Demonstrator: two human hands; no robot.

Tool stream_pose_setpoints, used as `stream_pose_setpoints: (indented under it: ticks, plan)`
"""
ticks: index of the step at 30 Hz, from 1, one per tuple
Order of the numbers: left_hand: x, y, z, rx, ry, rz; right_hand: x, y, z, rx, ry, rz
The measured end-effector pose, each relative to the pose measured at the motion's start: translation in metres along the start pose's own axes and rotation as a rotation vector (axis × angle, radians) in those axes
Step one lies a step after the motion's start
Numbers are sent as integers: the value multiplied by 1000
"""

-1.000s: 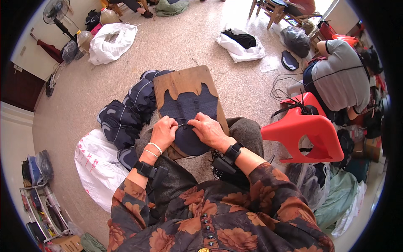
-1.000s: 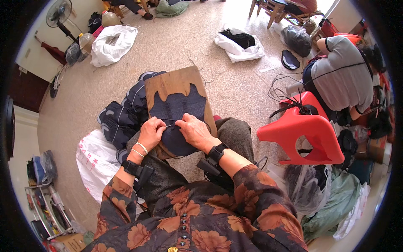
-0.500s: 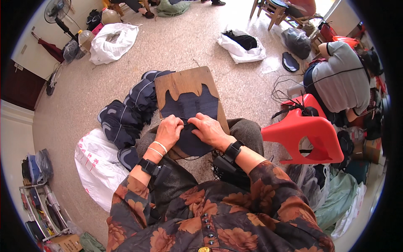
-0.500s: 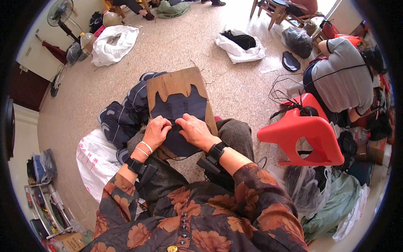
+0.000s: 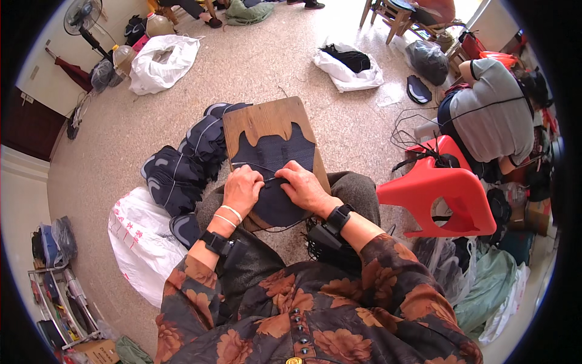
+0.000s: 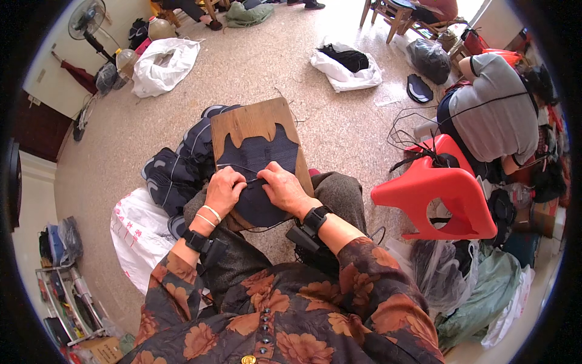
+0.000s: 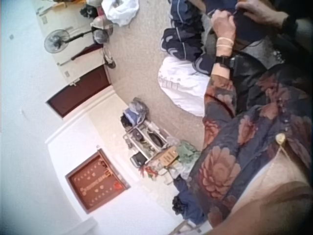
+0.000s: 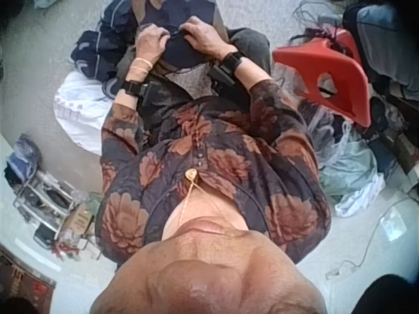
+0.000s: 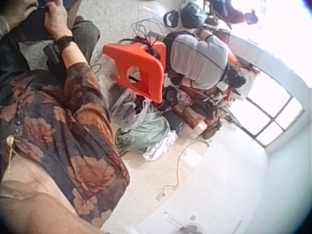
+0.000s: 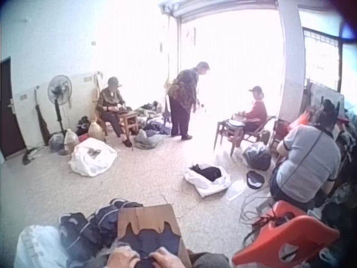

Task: Threading a cord through the eyelets of a shoe upper to assemble it.

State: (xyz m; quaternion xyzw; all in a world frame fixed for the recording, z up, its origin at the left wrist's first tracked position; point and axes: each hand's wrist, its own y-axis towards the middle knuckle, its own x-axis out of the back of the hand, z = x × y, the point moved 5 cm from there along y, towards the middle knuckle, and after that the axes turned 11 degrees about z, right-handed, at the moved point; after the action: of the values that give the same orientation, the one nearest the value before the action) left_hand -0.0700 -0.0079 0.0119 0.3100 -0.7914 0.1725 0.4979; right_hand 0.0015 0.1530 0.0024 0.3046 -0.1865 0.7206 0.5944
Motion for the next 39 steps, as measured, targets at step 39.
stream_pose_setpoints:
  ticks: [39]
  plan:
    - [-10, -5, 8, 103, -332, -39, 17, 20, -6, -97, -334, 132]
